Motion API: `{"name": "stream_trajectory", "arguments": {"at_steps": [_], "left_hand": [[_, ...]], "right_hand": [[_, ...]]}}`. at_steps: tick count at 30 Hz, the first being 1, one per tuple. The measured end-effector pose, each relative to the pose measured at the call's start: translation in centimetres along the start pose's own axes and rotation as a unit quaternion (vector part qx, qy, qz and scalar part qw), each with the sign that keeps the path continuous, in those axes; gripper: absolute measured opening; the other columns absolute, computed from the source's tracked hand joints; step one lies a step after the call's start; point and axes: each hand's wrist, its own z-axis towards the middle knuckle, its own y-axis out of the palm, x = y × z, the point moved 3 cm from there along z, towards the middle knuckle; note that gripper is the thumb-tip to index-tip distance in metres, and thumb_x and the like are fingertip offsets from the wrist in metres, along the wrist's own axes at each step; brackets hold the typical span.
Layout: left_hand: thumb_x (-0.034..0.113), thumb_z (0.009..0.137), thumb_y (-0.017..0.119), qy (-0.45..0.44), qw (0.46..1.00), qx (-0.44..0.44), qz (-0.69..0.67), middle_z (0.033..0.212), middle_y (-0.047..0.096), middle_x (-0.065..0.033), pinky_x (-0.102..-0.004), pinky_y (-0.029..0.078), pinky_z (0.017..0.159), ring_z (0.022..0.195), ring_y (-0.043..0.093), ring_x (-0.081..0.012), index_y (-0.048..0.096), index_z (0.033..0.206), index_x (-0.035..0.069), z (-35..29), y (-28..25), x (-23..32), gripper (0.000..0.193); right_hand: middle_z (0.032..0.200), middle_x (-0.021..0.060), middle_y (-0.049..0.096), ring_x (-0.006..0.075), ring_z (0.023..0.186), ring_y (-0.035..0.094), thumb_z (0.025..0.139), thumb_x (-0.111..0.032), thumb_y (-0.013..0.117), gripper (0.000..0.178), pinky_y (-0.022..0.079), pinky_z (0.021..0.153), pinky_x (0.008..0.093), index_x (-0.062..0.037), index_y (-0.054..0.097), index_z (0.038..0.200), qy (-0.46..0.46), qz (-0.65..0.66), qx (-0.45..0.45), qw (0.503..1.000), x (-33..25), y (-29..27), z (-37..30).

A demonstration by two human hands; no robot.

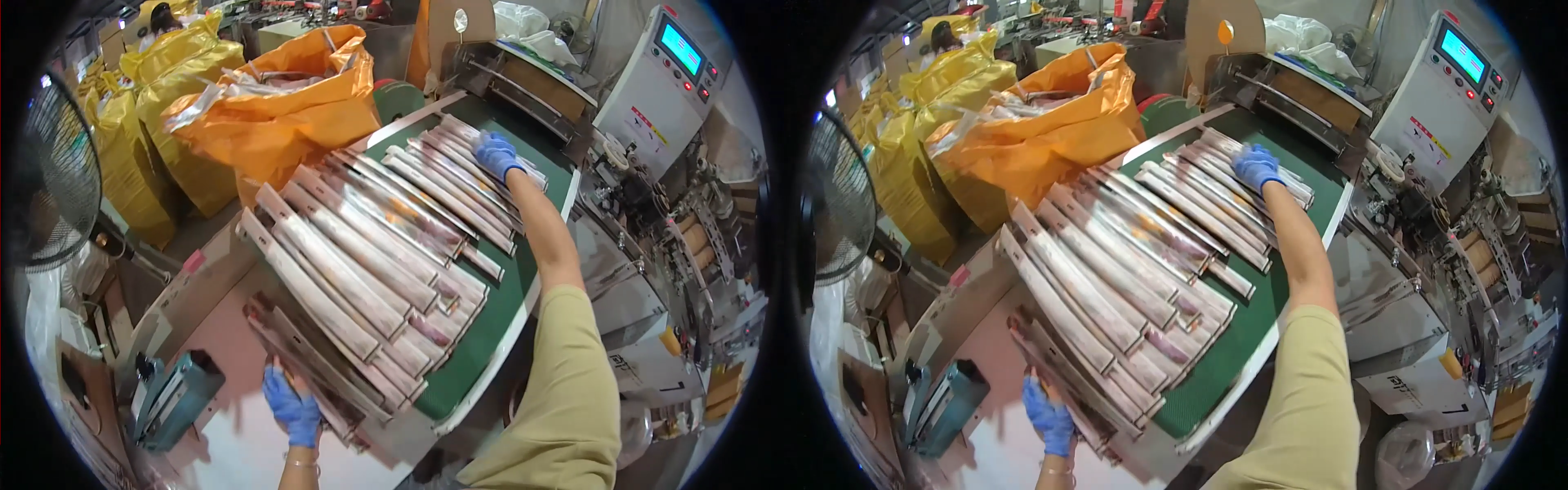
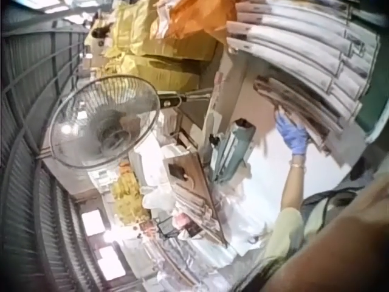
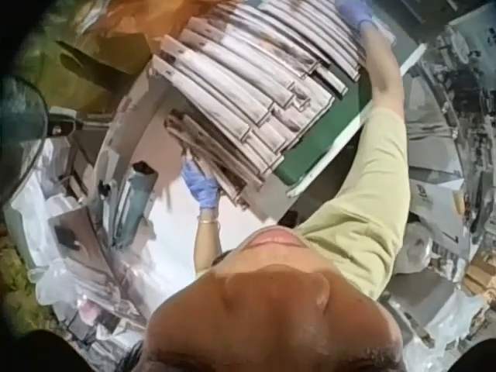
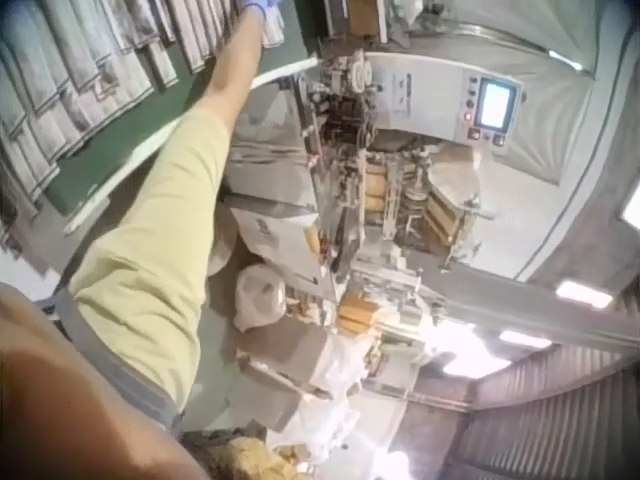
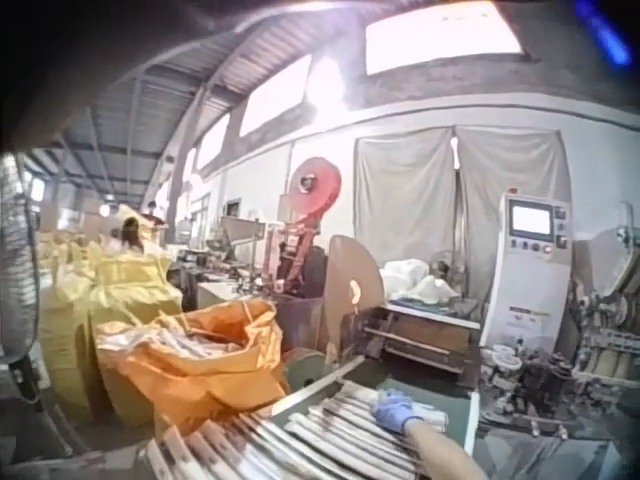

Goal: Packaging thin manufactured items into plastic bags, sealing them with a heat sealer, and organizing bundles.

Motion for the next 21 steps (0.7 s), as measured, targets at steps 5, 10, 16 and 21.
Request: {"name": "stream_trajectory", "arguments": {"at_steps": [5,10,16,21], "left_hand": [[0.029,0.087,0.043,-0.045,0.989,0.027,-0.140,0.123,0.044,-0.0142,-0.0355,0.030,0.096,0.114,0.040,-0.0275,0.039,0.124,0.002,-0.4,-0.1,-1.6,0.046],[0.050,0.081,0.051,-0.223,0.795,-0.004,-0.563,0.126,0.040,-0.0109,-0.0334,0.030,0.096,0.116,0.037,-0.0206,0.028,0.132,0.006,3.1,-0.3,-1.9,0.071],[0.049,0.069,0.067,-0.234,0.772,0.022,-0.590,0.111,0.047,-0.0133,-0.0322,0.041,0.082,0.094,0.048,-0.0187,0.034,0.120,-0.003,5.1,-0.8,-5.5,0.081],[0.025,0.062,0.078,-0.264,0.901,0.006,-0.344,0.086,0.060,-0.0124,-0.0310,0.049,0.063,0.069,0.056,-0.0189,0.058,0.091,-0.009,5.3,-0.9,-8.3,0.049]], "right_hand": [[0.120,0.0208,0.045,0.0353,0.109,0.044,0.086,-0.044,0.029,0.056,0.033,0.094,0.0419,-0.0020,0.039,0.123,-0.183,0.048,0.026,0.982,-11.9,-2.2,-12.6],[0.106,0.0250,0.054,0.0346,0.098,0.053,0.081,-0.047,0.037,0.064,0.041,0.086,0.0405,0.0073,0.046,0.114,-0.260,0.145,-0.031,0.954,-20.5,-6.2,-25.0],[0.109,0.0238,0.050,0.0340,0.102,0.048,0.077,-0.045,0.046,0.070,0.038,0.087,0.0400,0.0072,0.036,0.123,-0.325,0.147,-0.073,0.931,-30.1,-7.2,-39.0],[0.092,0.0259,0.057,0.0354,0.088,0.056,0.090,-0.027,0.029,0.038,0.043,0.076,0.0442,-0.0033,0.057,0.098,-0.352,0.244,-0.225,0.875,-30.5,9.1,-35.7]]}}
